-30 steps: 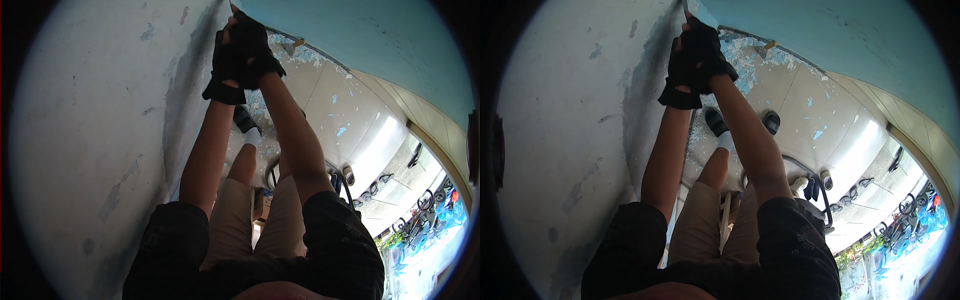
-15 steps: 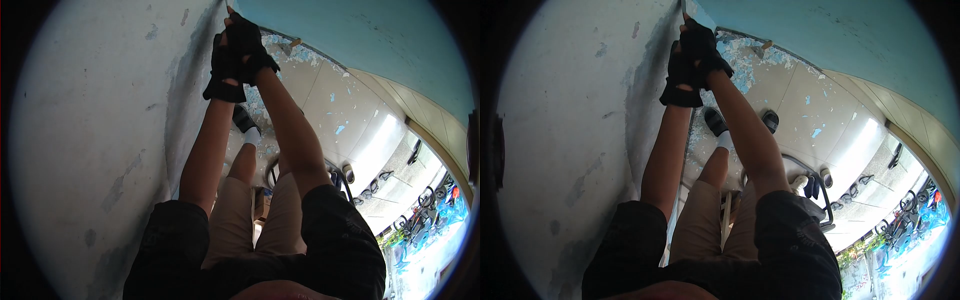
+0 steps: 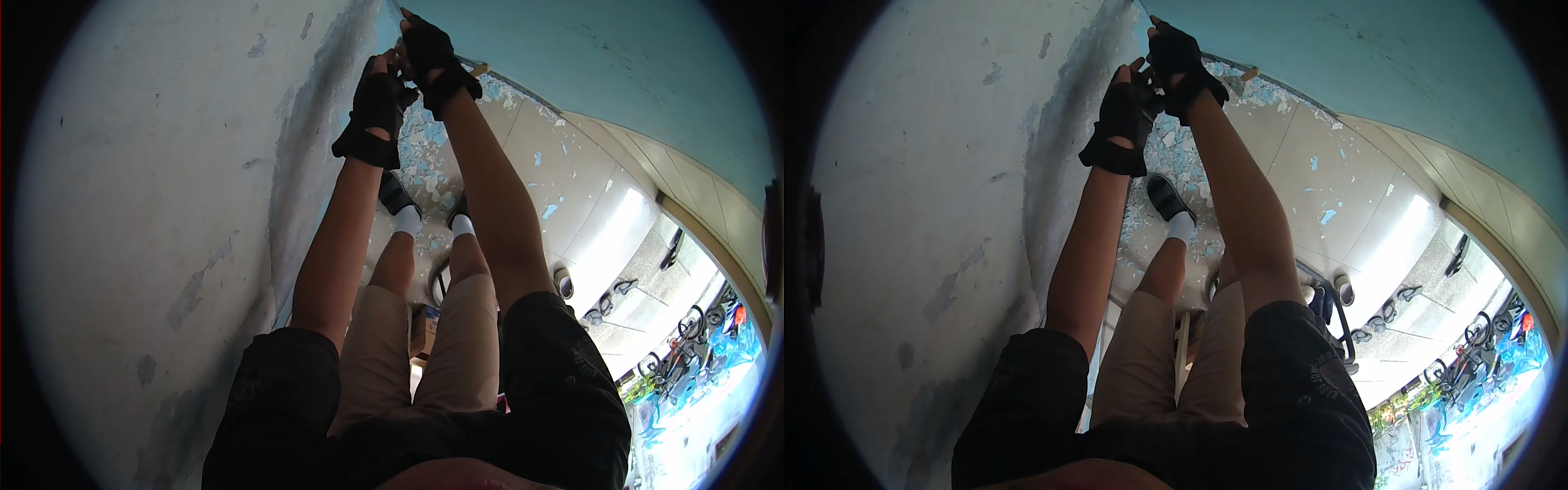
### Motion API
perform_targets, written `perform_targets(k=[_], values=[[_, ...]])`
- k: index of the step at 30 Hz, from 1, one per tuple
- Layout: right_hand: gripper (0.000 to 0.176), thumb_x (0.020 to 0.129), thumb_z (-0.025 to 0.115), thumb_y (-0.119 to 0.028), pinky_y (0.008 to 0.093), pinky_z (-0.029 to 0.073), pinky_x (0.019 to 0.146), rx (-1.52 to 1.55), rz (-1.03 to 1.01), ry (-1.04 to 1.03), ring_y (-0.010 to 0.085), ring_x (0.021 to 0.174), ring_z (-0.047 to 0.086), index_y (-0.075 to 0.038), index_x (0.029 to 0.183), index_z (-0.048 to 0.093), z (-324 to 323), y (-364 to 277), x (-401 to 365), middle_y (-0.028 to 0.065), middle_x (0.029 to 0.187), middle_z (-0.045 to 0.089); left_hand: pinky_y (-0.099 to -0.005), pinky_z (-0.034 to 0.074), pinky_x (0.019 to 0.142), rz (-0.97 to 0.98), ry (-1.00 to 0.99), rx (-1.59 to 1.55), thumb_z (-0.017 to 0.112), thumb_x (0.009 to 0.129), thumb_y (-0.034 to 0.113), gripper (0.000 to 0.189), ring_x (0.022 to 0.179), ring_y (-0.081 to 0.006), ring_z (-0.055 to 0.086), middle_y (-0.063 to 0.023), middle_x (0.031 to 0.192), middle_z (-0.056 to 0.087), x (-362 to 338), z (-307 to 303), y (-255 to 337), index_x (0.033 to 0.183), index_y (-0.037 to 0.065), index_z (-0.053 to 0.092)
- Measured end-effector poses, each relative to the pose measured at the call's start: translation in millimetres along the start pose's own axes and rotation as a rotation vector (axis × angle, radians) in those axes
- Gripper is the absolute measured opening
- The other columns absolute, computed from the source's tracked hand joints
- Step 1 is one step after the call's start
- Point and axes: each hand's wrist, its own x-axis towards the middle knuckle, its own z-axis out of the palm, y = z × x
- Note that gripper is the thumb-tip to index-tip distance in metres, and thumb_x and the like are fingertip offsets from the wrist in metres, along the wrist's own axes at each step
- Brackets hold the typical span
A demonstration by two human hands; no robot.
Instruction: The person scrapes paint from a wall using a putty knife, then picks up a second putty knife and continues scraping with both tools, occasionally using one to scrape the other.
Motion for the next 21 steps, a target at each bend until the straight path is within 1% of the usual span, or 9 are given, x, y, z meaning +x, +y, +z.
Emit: perform_targets(k=[1, 3, 4, 6, 7, 8, 10, 17, 21], values=[[0.039, 0.094, 0.044, -0.025, 0.0334, 0.052, 0.068, -0.128, -0.116, 0.052, 0.0232, 0.073, 0.066, -0.013, 0.131, 0.05, -0.3, 4.3, 1.0, 0.0139, 0.089, 0.067, -0.0314, 0.047, 0.081, 0.007, -0.005, -0.002, 0.037, 0.098, 0.03, 0.034, 0.093, -0.0187, 0.057, -0.0077, 0.104, 0.06, -3.8, 2.2, 2.3, 0.114, 0.005, 0.054], [0.039, 0.095, 0.043, -0.025, 0.0316, 0.052, 0.065, -0.253, -0.235, 0.106, 0.0199, 0.068, 0.065, -0.012, 0.131, 0.05, 1.8, 11.1, 2.1, 0.0126, 0.086, 0.067, -0.0323, 0.046, 0.084, 0.249, 0.021, 0.755, 0.035, 0.099, 0.033, 0.038, 0.099, -0.0203, 0.056, -0.0085, 0.106, 0.059, -10.8, 1.6, 3.7, 0.119, 0.004, 0.052], [0.039, 0.094, 0.044, -0.025, 0.034, 0.051, 0.071, -0.349, -0.319, 0.132, 0.0239, 0.078, 0.064, -0.012, 0.131, 0.051, 8.0, 13.5, 1.6, 0.0149, 0.092, 0.066, -0.0323, 0.046, 0.084, 0.252, 0.019, 0.756, 0.035, 0.099, 0.033, 0.038, 0.099, -0.0203, 0.056, -0.0085, 0.106, 0.059, -9.0, 0.8, 4.3, 0.119, 0.004, 0.052], [0.04, 0.093, 0.045, -0.026, 0.0387, 0.048, 0.084, -0.54, -0.484, 0.184, 0.0319, 0.097, 0.062, -0.012, 0.131, 0.051, 21.7, 22.7, 1.9, 0.0196, 0.105, 0.064, -0.032, 0.045, 0.088, 0.108, 0.094, 0.35, 0.035, 0.099, 0.036, 0.042, 0.104, -0.0207, 0.055, -0.0097, 0.112, 0.058, -5.8, -5.3, 3.5, 0.122, 0.005, 0.05], [0.042, 0.092, 0.047, -0.027, 0.0411, 0.043, 0.091, -0.403, -0.451, 0.151, 0.0359, 0.11, 0.055, -0.012, 0.13, 0.051, 27.8, 12.6, -2.9, 0.0213, 0.115, 0.06, -0.032, 0.045, 0.088, 0.105, 0.095, 0.353, 0.035, 0.099, 0.036, 0.042, 0.104, -0.0207, 0.055, -0.0097, 0.112, 0.058, -0.8, -14.6, -1.3, 0.122, 0.005, 0.05], [0.042, 0.092, 0.047, -0.027, 0.0411, 0.043, 0.091, -0.4, -0.452, 0.153, 0.0359, 0.11, 0.055, -0.012, 0.13, 0.051, 33.9, 15.6, 4.3, 0.0213, 0.115, 0.06, -0.0315, 0.046, 0.086, 0.181, 0.105, 0.347, 0.034, 0.099, 0.038, 0.043, 0.101, -0.0205, 0.056, -0.0095, 0.11, 0.059, 9.0, -23.6, -5.2, 0.118, 0.005, 0.053], [0.042, 0.091, 0.049, -0.025, 0.0399, 0.048, 0.08, -0.372, -0.567, 0.233, 0.0345, 0.086, 0.063, -0.014, 0.131, 0.051, 43.9, 23.3, 12.8, 0.0199, 0.098, 0.065, -0.031, 0.046, 0.083, 0.241, 0.118, 0.343, 0.033, 0.099, 0.04, 0.044, 0.098, -0.0203, 0.057, -0.0093, 0.109, 0.059, 13.4, -35.0, -12.2, 0.114, 0.005, 0.055], [0.042, 0.091, 0.048, -0.025, 0.0397, 0.05, 0.076, -0.138, -0.434, 0.12, 0.0309, 0.076, 0.065, -0.012, 0.131, 0.051, 36.6, 15.6, -0.6, 0.0188, 0.099, 0.066, -0.0318, 0.045, 0.085, 0.223, 0.096, 0.347, 0.037, 0.098, 0.041, 0.044, 0.099, -0.0208, 0.057, -0.009, 0.11, 0.059, 15.6, -45.9, -6.5, 0.116, 0.006, 0.055], [0.041, 0.092, 0.048, -0.024, 0.0378, 0.05, 0.074, -0.187, -0.343, 0.168, 0.0263, 0.07, 0.066, -0.012, 0.131, 0.051, 34.8, 41.4, 14.8, 0.0174, 0.099, 0.066, -0.0327, 0.045, 0.083, 0.198, 0.13, 0.37, 0.037, 0.098, 0.041, 0.043, 0.096, -0.0203, 0.057, -0.0064, 0.109, 0.06, 4.8, -38.9, -5.3, 0.115, 0.007, 0.056]])
